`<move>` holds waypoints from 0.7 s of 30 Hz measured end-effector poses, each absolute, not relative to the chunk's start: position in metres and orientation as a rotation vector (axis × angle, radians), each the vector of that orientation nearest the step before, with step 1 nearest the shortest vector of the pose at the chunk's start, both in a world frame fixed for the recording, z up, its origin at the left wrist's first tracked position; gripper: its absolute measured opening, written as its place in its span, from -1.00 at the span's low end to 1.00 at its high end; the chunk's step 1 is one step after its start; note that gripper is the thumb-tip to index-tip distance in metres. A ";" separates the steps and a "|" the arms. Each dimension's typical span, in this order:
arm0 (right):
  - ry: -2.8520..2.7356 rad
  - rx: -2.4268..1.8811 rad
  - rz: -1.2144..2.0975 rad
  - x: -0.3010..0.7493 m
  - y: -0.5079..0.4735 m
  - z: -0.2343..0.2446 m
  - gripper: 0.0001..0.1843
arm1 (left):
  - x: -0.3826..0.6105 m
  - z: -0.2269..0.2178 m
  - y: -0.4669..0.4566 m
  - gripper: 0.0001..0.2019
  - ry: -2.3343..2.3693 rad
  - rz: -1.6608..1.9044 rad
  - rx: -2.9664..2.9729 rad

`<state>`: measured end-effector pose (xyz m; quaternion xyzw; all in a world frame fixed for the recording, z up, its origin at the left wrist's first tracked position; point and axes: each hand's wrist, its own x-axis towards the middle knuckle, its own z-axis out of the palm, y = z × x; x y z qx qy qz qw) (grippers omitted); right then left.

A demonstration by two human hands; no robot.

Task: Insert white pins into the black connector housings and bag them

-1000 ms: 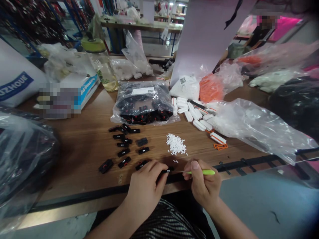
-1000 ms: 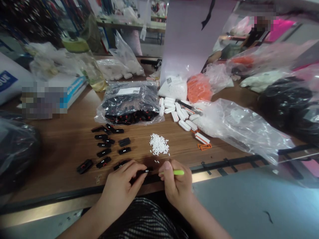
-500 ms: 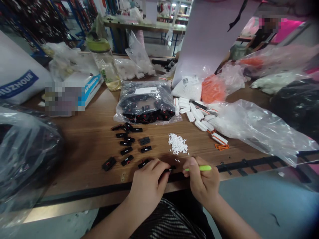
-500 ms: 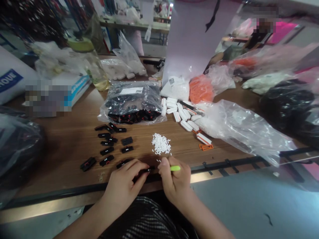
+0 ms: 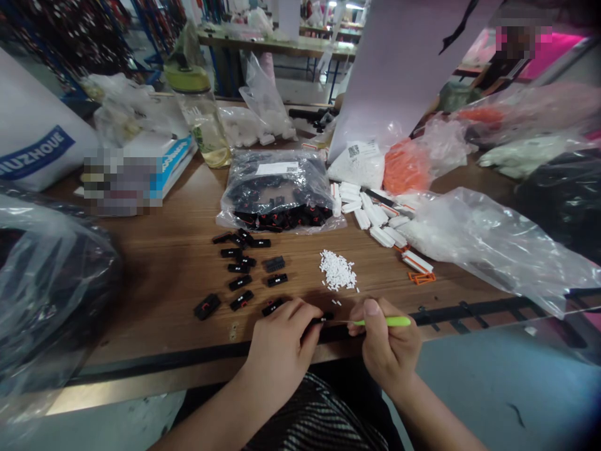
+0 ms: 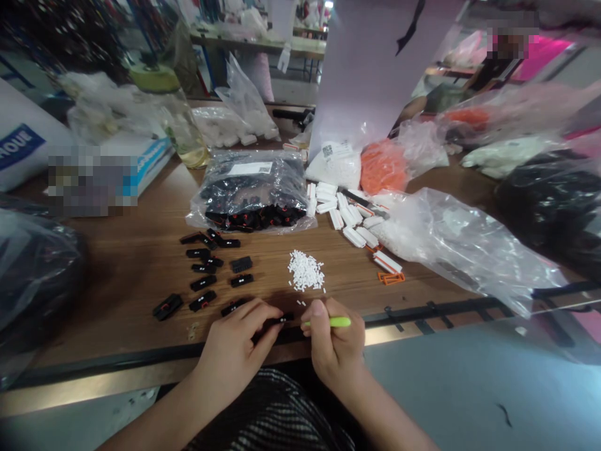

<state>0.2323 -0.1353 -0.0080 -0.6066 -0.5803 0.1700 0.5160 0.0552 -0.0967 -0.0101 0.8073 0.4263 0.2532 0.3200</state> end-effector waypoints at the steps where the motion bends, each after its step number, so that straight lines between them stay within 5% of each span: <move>1: -1.384 -1.457 0.400 0.233 -0.136 -0.009 -0.61 | 0.055 -0.010 -0.096 -0.88 1.120 0.669 2.122; 21: -1.337 -1.423 0.438 0.233 -0.138 -0.017 -0.59 | 0.054 -0.013 -0.097 -0.88 1.121 0.666 2.131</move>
